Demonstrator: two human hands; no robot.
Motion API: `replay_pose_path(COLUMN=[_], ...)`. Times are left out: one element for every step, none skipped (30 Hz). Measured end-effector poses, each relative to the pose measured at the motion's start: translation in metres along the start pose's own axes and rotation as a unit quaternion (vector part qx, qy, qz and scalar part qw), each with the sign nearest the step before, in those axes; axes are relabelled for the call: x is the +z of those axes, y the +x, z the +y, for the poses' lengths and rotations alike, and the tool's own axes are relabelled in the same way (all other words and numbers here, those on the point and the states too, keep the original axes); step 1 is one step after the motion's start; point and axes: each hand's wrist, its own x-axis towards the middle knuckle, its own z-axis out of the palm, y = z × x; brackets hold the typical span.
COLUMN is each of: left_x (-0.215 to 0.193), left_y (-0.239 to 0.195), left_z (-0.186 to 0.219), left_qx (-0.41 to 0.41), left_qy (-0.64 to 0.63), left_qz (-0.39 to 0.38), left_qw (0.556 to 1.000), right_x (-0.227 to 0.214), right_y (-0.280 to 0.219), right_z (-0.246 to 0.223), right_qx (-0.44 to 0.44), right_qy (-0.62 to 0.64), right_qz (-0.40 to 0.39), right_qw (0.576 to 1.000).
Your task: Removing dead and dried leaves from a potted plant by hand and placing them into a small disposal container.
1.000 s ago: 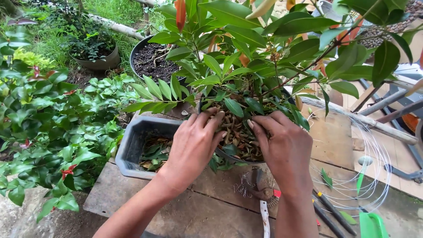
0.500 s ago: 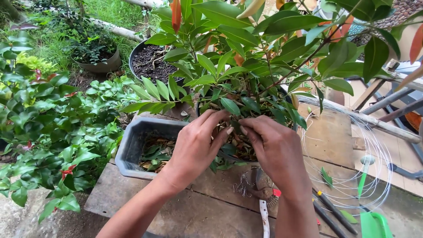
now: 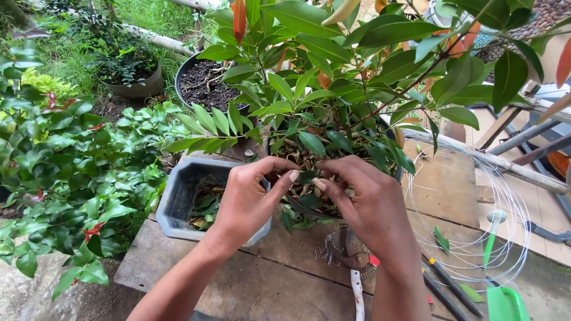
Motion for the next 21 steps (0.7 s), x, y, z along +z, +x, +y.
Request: replay_pose_path(left_x=[-0.003,-0.006,-0.008,-0.019,-0.03,-0.042,-0.051,-0.061,-0.071,-0.077,-0.081,-0.086,-0.085,-0.085,-0.085,-0.082,-0.078,-0.075,-0.069,-0.064,-0.058], left_y=[-0.005,-0.009,-0.014,-0.019,-0.023,-0.026,-0.031,-0.037,-0.044,-0.046,-0.049,-0.053,-0.055,-0.057,-0.058,-0.055,-0.056,-0.056,-0.054,-0.052,-0.05], left_z=[-0.002,-0.004,-0.006,-0.011,-0.016,-0.02,-0.027,-0.033,-0.04,-0.047,-0.052,-0.058,-0.062,-0.066,-0.069,-0.067,-0.066,-0.065,-0.057,-0.048,-0.04], left_qx=[0.0,0.021,0.042,0.041,0.052,0.063,0.065,0.02,-0.027,-0.029,-0.061,-0.093,-0.092,-0.104,-0.114,-0.114,-0.092,-0.069,-0.071,0.012,0.095], left_qy=[0.0,0.025,0.049,0.048,0.102,0.156,0.157,0.228,0.299,0.3,0.348,0.394,0.394,0.423,0.451,0.451,0.425,0.399,0.398,0.328,0.254], left_qz=[0.001,0.011,0.021,0.02,0.037,0.053,0.054,0.04,0.025,0.027,0.006,-0.015,-0.017,-0.021,-0.022,-0.022,-0.028,-0.034,-0.032,-0.033,-0.034], left_qw=[1.0,0.999,0.998,0.998,0.993,0.984,0.984,0.973,0.954,0.953,0.936,0.914,0.914,0.9,0.885,0.885,0.9,0.914,0.914,0.944,0.962], right_x=[0.003,0.007,0.01,0.007,0.006,0.004,0.003,0.003,0.004,0.011,0.016,0.022,0.027,0.032,0.037,0.036,0.037,0.037,0.036,0.034,0.033], right_y=[-0.001,-0.003,-0.005,-0.006,-0.006,-0.006,-0.004,-0.002,-0.001,0.0,-0.002,-0.003,-0.005,-0.006,-0.005,-0.003,-0.002,-0.001,-0.001,-0.001,-0.002], right_z=[0.002,0.005,0.007,0.008,0.01,0.012,0.011,0.01,0.008,0.01,0.01,0.011,0.012,0.013,0.014,0.014,0.014,0.014,0.016,0.017,0.018], right_qx=[-0.001,0.0,0.001,0.001,0.003,0.004,0.003,-0.015,-0.034,-0.035,-0.022,-0.009,-0.008,-0.02,-0.034,-0.034,-0.022,-0.011,-0.013,-0.018,-0.023], right_qy=[0.0,-0.025,-0.05,-0.05,-0.105,-0.159,-0.159,-0.146,-0.131,-0.13,-0.163,-0.194,-0.194,-0.222,-0.25,-0.25,-0.272,-0.293,-0.293,-0.289,-0.284], right_qz=[0.0,-0.012,-0.024,-0.025,-0.035,-0.046,-0.044,-0.06,-0.079,-0.079,-0.139,-0.199,-0.199,-0.181,-0.163,-0.163,-0.143,-0.124,-0.125,-0.095,-0.065], right_qw=[1.0,1.0,0.998,0.998,0.994,0.986,0.986,0.987,0.988,0.988,0.977,0.961,0.961,0.958,0.954,0.954,0.951,0.948,0.948,0.953,0.957])
